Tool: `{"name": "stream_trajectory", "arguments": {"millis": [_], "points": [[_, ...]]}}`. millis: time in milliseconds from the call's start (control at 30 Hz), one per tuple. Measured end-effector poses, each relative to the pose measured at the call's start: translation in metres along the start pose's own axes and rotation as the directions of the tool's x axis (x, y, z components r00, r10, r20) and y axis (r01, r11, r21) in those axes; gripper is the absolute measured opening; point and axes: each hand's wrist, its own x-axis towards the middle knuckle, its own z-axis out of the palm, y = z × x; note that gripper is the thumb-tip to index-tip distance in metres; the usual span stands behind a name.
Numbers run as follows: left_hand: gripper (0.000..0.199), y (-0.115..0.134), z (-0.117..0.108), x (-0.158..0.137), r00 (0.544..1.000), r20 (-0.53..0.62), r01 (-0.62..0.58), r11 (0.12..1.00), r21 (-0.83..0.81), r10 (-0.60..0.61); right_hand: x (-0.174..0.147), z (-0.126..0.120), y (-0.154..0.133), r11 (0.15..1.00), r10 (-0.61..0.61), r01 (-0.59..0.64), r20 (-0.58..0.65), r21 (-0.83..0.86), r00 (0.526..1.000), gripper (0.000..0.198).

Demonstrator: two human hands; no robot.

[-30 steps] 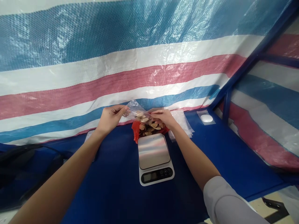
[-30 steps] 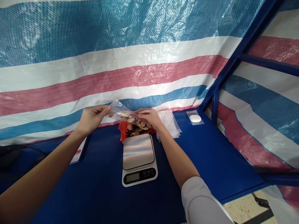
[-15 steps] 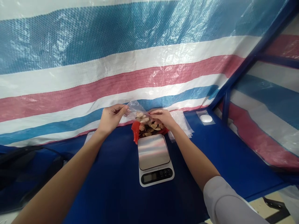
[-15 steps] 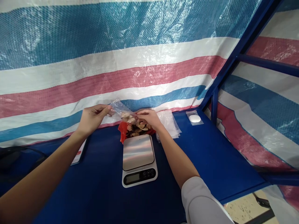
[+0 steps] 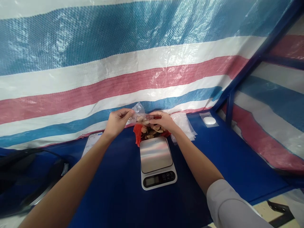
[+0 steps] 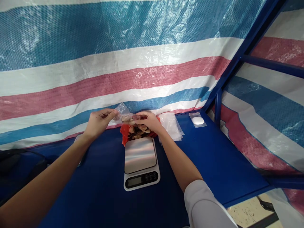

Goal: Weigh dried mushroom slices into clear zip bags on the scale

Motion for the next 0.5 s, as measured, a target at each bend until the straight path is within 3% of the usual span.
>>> {"name": "stream_trajectory", "arguments": {"millis": [233,500], "points": [[0.042,0.0034,-0.0002,0.0001,1.0,0.0,0.017,0.999,-0.051,-0.017,-0.0027,0.0052,-0.0017,0.999,0.003,-0.003,0.003,-0.047,1.0,0.037],[0.045,-0.0006,-0.0019,-0.0002,0.999,-0.003,0.035,0.998,-0.054,-0.036,0.0007,0.0013,0.0013,0.942,-0.17,0.132,-0.098,-0.31,0.981,0.016]]}}
